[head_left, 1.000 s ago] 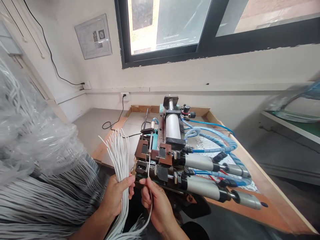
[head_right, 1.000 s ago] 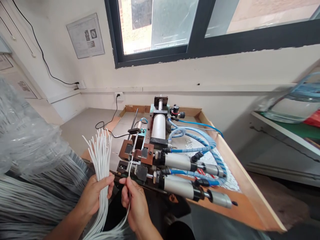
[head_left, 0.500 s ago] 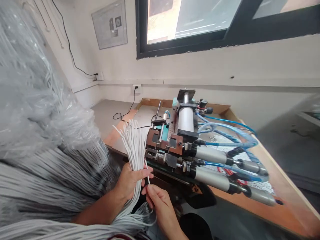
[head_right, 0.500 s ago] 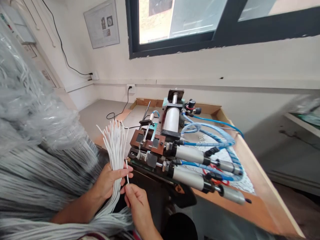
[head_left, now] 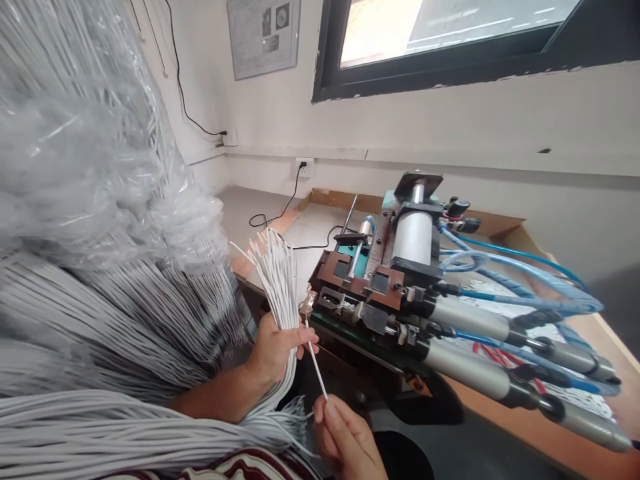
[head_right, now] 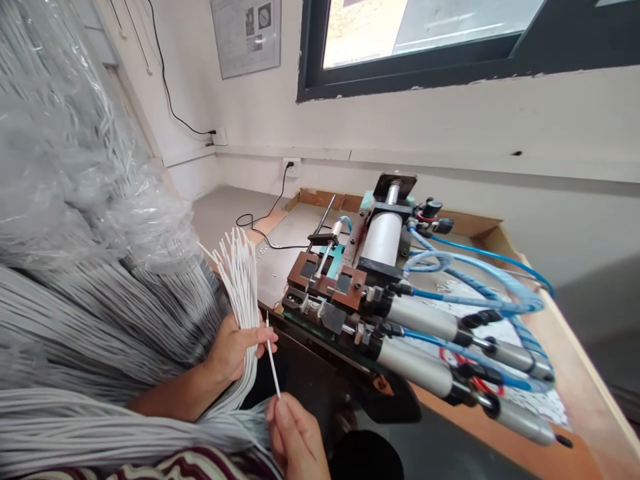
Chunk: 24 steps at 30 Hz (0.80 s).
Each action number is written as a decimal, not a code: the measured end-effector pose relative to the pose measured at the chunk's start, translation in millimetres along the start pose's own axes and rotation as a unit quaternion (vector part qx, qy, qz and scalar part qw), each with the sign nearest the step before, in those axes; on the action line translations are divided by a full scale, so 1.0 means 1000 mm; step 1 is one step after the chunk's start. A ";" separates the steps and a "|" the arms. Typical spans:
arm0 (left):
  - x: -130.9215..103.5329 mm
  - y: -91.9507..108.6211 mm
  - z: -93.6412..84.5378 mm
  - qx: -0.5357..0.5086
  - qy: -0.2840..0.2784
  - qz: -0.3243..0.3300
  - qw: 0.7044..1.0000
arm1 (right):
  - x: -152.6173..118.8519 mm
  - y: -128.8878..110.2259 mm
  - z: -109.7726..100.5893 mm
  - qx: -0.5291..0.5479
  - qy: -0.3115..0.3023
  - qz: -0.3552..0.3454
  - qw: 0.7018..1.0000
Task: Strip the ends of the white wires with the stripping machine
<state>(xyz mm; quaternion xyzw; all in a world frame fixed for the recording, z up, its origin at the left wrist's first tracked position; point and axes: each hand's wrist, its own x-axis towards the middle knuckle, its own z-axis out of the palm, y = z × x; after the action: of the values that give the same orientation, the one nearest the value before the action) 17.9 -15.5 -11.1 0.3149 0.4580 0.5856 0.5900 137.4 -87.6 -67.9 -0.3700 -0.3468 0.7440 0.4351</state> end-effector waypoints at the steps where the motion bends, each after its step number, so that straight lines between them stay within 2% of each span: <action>1: 0.001 -0.002 0.000 -0.004 0.006 -0.005 1.000 | -0.002 0.002 0.000 0.007 0.004 0.007 1.000; 4: 0.009 -0.001 -0.003 -0.019 0.027 -0.014 0.999 | -0.010 0.014 -0.007 0.018 0.033 0.022 0.999; 7: 0.024 0.009 -0.010 -0.042 0.071 0.006 0.997 | -0.012 0.037 -0.026 0.022 0.080 0.017 0.996; 10: 0.035 0.019 -0.013 -0.070 0.092 0.021 0.993 | -0.005 0.051 -0.052 -0.034 0.182 -0.005 0.983; 12: 0.037 0.020 -0.011 -0.075 0.071 0.000 0.995 | 0.003 0.043 -0.062 -0.161 0.265 -0.064 0.948; 14: 0.036 0.016 -0.006 -0.076 0.044 -0.031 0.996 | 0.012 0.024 -0.056 -0.261 0.333 -0.164 0.891; 15: 0.035 0.014 -0.003 -0.076 0.035 -0.047 0.995 | 0.017 0.015 -0.046 -0.276 0.323 -0.192 0.885; 16: 0.035 0.012 -0.001 -0.077 0.027 -0.061 0.995 | 0.023 0.006 -0.033 -0.264 0.259 -0.182 0.911; 18: 0.038 0.008 0.003 -0.082 0.018 -0.085 0.993 | 0.034 0.000 -0.001 -0.159 0.064 -0.107 0.979; 19: 0.040 0.007 0.003 -0.085 0.015 -0.094 0.992 | 0.040 0.002 0.014 -0.108 -0.015 -0.068 0.992; 21: 0.045 0.007 -0.001 -0.091 0.006 -0.107 0.990 | 0.047 0.014 0.035 -0.037 -0.065 -0.021 0.997; 24: 0.048 0.007 -0.011 -0.094 -0.017 -0.117 0.988 | 0.048 0.032 0.041 -0.023 -0.051 0.027 0.998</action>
<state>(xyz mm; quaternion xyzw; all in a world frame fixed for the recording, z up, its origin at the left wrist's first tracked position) -0.2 30.1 -16.8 0.2117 0.4245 0.5479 0.6890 73.0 -64.6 -87.1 -0.3505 -0.3757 0.7651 0.3880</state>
